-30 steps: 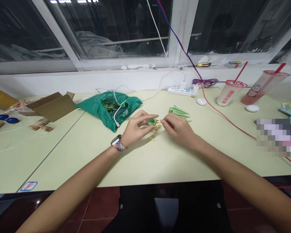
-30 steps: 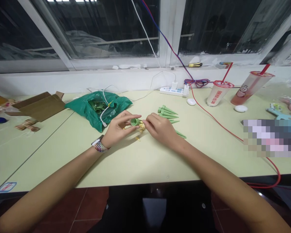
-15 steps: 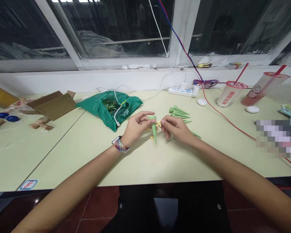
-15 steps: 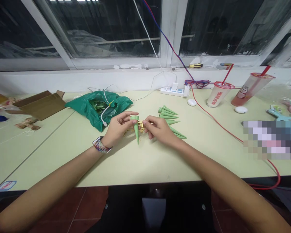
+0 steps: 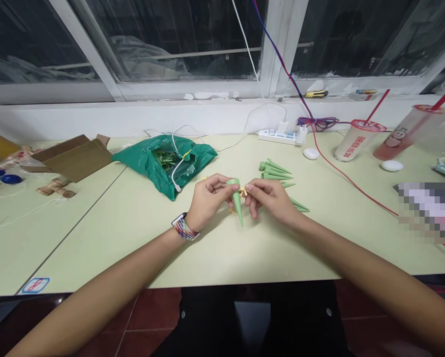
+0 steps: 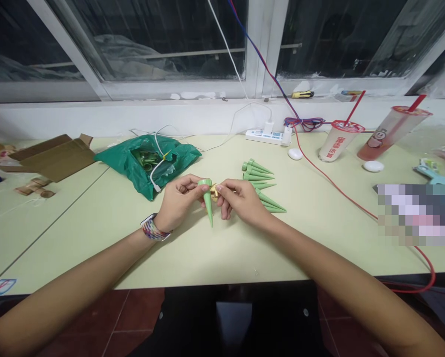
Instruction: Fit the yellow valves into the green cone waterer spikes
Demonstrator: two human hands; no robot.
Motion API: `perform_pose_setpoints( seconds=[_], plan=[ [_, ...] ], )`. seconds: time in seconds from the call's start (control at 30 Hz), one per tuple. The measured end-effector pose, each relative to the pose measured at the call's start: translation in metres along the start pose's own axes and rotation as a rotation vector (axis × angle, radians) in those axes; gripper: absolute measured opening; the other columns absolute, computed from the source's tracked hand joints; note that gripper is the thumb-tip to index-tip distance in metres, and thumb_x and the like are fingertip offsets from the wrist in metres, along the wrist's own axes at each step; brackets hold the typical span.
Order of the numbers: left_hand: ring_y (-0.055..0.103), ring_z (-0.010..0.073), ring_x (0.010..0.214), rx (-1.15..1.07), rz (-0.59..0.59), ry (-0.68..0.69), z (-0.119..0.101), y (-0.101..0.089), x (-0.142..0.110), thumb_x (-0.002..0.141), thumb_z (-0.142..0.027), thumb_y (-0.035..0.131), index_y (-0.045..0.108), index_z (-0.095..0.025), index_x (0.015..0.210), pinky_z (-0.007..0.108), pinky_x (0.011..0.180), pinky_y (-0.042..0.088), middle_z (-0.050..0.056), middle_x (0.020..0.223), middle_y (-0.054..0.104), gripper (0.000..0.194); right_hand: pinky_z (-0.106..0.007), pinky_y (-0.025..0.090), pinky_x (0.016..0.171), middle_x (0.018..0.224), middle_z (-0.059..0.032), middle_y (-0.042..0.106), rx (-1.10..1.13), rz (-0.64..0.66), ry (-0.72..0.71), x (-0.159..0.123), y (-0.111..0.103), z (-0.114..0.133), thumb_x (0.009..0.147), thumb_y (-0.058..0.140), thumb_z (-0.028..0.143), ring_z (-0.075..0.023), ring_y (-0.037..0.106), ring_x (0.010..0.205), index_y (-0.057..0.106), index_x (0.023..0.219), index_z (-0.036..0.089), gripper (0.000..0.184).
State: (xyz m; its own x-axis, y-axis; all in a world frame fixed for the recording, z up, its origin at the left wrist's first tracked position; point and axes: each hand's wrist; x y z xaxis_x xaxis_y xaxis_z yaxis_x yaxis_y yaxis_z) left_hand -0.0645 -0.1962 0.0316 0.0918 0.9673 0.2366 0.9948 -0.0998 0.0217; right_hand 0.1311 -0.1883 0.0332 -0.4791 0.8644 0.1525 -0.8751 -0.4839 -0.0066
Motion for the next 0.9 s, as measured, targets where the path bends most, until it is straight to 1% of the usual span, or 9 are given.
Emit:
perform_pose_setpoints(
  seconds=[0.13,0.27,0.33,0.43,0.57,0.77,0.9],
  plan=[
    [0.066,0.0132,0.051,0.001,0.005,-0.003,-0.0001,0.0008,-0.0011,0.070,-0.047,0.092,0.071,-0.013,0.085,0.025,0.051,0.058,0.006,0.074,0.077,0.042,-0.026,0.051,0.045,0.062,-0.0001,0.066,0.033,0.006,0.018,-0.0004,0.0014,-0.0002,0.091,0.069,0.061,-0.0135,0.063,0.044,0.063,0.075,0.017,0.047],
    [0.066,0.0145,0.049,0.010,0.009,-0.018,-0.0026,0.0021,-0.0022,0.073,-0.050,0.090,0.069,-0.014,0.082,0.026,0.048,0.057,0.005,0.068,0.075,0.043,-0.026,0.051,0.048,0.056,0.0015,0.063,-0.003,0.008,-0.026,-0.0020,0.0030,0.0011,0.095,0.066,0.059,-0.0125,0.061,0.044,0.063,0.076,0.017,0.046],
    [0.066,0.0147,0.048,0.013,0.011,-0.030,-0.0044,0.0023,-0.0025,0.075,-0.052,0.088,0.068,-0.014,0.080,0.026,0.048,0.056,0.005,0.066,0.074,0.044,-0.026,0.051,0.049,0.058,0.0014,0.064,-0.022,0.007,-0.051,-0.0031,0.0036,0.0015,0.096,0.065,0.058,-0.0123,0.061,0.045,0.064,0.078,0.018,0.044],
    [0.068,0.0161,0.052,0.026,0.021,-0.041,-0.0067,0.0012,-0.0033,0.077,-0.054,0.087,0.068,-0.014,0.081,0.027,0.052,0.059,0.006,0.070,0.076,0.044,-0.026,0.051,0.050,0.064,0.0009,0.066,-0.045,0.004,-0.087,-0.0049,0.0043,0.0022,0.098,0.064,0.055,-0.0115,0.062,0.047,0.065,0.082,0.018,0.041],
    [0.073,0.0185,0.061,0.038,0.027,-0.036,-0.0079,0.0003,-0.0049,0.076,-0.053,0.087,0.069,-0.014,0.085,0.029,0.059,0.062,0.007,0.075,0.077,0.044,-0.025,0.050,0.051,0.060,0.0023,0.063,-0.060,0.014,-0.097,-0.0069,0.0049,0.0041,0.101,0.061,0.050,-0.0114,0.061,0.046,0.065,0.083,0.018,0.038],
    [0.072,0.0169,0.063,0.014,-0.028,0.018,-0.0091,0.0073,-0.0091,0.072,-0.053,0.090,0.065,-0.014,0.080,0.027,0.060,0.060,0.005,0.072,0.075,0.046,-0.026,0.049,0.048,0.059,0.0023,0.063,-0.052,-0.024,-0.076,-0.0090,0.0054,0.0068,0.098,0.064,0.054,-0.0114,0.060,0.043,0.064,0.077,0.018,0.041],
    [0.071,0.0166,0.064,0.022,-0.030,0.024,-0.0067,0.0082,-0.0078,0.072,-0.054,0.090,0.064,-0.015,0.080,0.027,0.061,0.059,0.005,0.073,0.075,0.047,-0.026,0.049,0.049,0.056,0.0030,0.061,-0.073,-0.034,-0.089,-0.0093,0.0066,0.0052,0.099,0.063,0.054,-0.0118,0.059,0.043,0.063,0.076,0.019,0.042]
  ],
)
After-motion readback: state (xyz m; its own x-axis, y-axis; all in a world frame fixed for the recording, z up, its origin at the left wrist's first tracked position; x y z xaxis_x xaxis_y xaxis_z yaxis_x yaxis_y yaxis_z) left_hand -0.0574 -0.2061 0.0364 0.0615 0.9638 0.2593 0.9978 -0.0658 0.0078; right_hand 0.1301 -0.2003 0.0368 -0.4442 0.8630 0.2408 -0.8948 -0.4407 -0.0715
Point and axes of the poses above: each hand's wrist, its own x-axis towards the middle knuckle, its own y-axis out of the palm, z = x × y
